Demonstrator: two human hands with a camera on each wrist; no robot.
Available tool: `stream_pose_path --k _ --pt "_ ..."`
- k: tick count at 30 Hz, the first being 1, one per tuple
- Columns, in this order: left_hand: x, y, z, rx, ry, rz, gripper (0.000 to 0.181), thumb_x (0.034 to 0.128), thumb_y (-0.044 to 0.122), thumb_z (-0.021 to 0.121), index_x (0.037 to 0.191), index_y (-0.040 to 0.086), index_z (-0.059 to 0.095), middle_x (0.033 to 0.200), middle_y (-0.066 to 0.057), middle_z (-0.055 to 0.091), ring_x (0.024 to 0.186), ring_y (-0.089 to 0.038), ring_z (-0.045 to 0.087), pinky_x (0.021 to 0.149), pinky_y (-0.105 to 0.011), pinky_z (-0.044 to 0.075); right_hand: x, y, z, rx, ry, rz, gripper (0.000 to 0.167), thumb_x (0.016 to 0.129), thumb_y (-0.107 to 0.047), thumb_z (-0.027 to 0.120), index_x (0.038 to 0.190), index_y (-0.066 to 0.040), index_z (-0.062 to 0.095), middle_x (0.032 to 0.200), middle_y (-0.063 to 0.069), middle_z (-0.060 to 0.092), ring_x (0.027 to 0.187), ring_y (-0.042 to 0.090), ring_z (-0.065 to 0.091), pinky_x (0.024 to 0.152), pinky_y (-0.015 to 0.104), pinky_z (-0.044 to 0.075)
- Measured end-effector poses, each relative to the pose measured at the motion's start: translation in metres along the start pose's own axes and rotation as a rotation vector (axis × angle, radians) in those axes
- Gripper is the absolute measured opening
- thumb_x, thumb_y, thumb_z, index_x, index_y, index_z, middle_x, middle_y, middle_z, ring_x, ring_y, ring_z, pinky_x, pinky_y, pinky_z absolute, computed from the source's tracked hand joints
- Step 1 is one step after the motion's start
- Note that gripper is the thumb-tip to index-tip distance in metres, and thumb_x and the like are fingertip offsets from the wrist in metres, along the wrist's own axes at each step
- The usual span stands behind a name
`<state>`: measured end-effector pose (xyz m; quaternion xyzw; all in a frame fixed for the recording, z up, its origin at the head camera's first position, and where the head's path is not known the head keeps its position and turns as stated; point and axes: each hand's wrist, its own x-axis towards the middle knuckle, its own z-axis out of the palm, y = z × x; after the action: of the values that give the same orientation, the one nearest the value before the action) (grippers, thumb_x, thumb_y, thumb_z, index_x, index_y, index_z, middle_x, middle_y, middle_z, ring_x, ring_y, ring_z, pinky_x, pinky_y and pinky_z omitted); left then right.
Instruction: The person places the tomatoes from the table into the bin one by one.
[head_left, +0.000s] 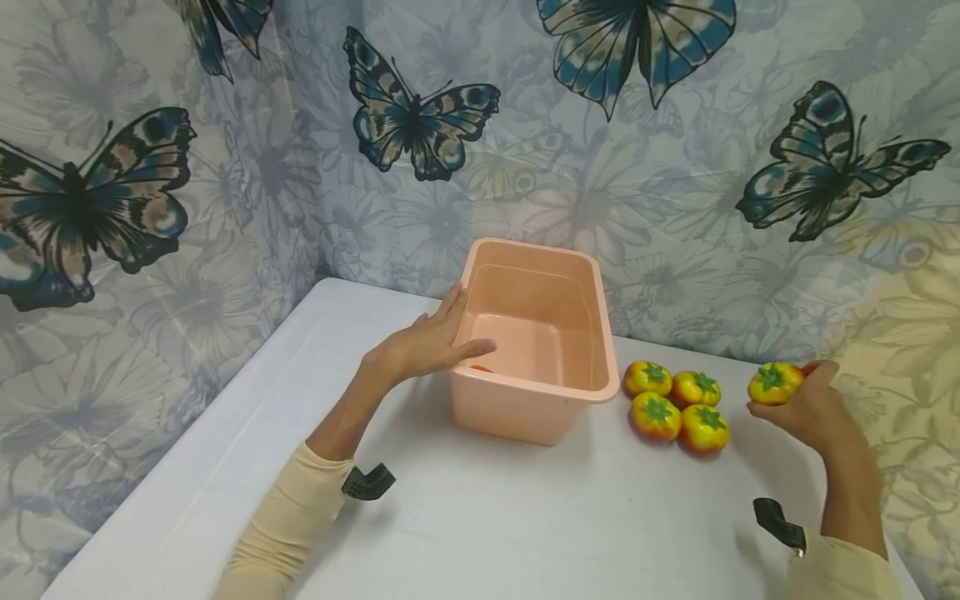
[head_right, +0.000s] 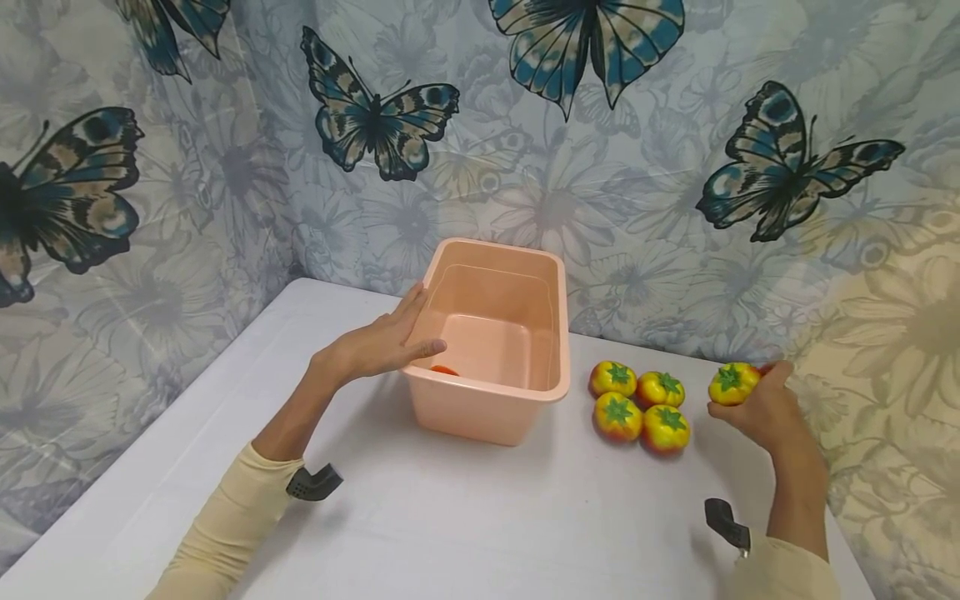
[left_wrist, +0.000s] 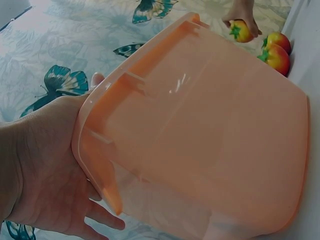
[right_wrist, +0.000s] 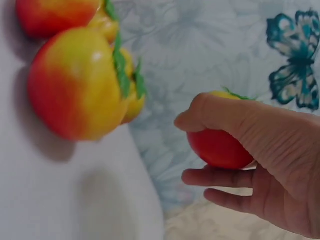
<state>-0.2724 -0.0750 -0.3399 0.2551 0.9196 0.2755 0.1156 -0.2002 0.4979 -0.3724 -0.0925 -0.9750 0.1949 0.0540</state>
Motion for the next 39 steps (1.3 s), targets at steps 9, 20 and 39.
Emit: stream_pose_path --k 9,20,39 --pt "0.0 0.0 0.001 -0.006 0.006 0.002 0.117 0.0934 0.085 0.04 0.167 0.013 -0.015 0.175 0.002 -0.024 0.166 -0.019 0.004 0.134 -0.059 0.007 -0.006 -0.025 -0.015 -0.05 0.093 -0.06 0.1 0.082 -0.037 0.088 0.136 0.021 0.027 0.105 0.046 0.054 0.082 0.054 0.06 0.063 0.053 0.054" --pt "-0.001 0.0 -0.001 0.009 0.002 0.006 0.116 0.0941 0.085 0.039 0.166 0.011 -0.014 0.175 0.0 -0.024 0.166 -0.02 0.004 0.133 -0.06 0.008 -0.009 -0.051 -0.025 -0.068 0.157 -0.007 0.107 0.083 -0.058 0.081 0.134 0.02 0.028 0.096 0.047 0.055 0.071 0.052 0.061 0.052 0.046 0.051" --pt "0.0 0.0 0.0 0.004 -0.001 0.0 0.115 0.0946 0.084 0.04 0.166 0.011 -0.014 0.176 -0.001 -0.023 0.166 -0.021 0.005 0.134 -0.06 0.007 -0.021 -0.097 -0.029 -0.027 0.266 -0.035 0.102 0.088 -0.06 0.073 0.142 0.016 0.033 0.108 0.043 0.056 0.08 0.055 0.061 0.052 0.03 0.043"
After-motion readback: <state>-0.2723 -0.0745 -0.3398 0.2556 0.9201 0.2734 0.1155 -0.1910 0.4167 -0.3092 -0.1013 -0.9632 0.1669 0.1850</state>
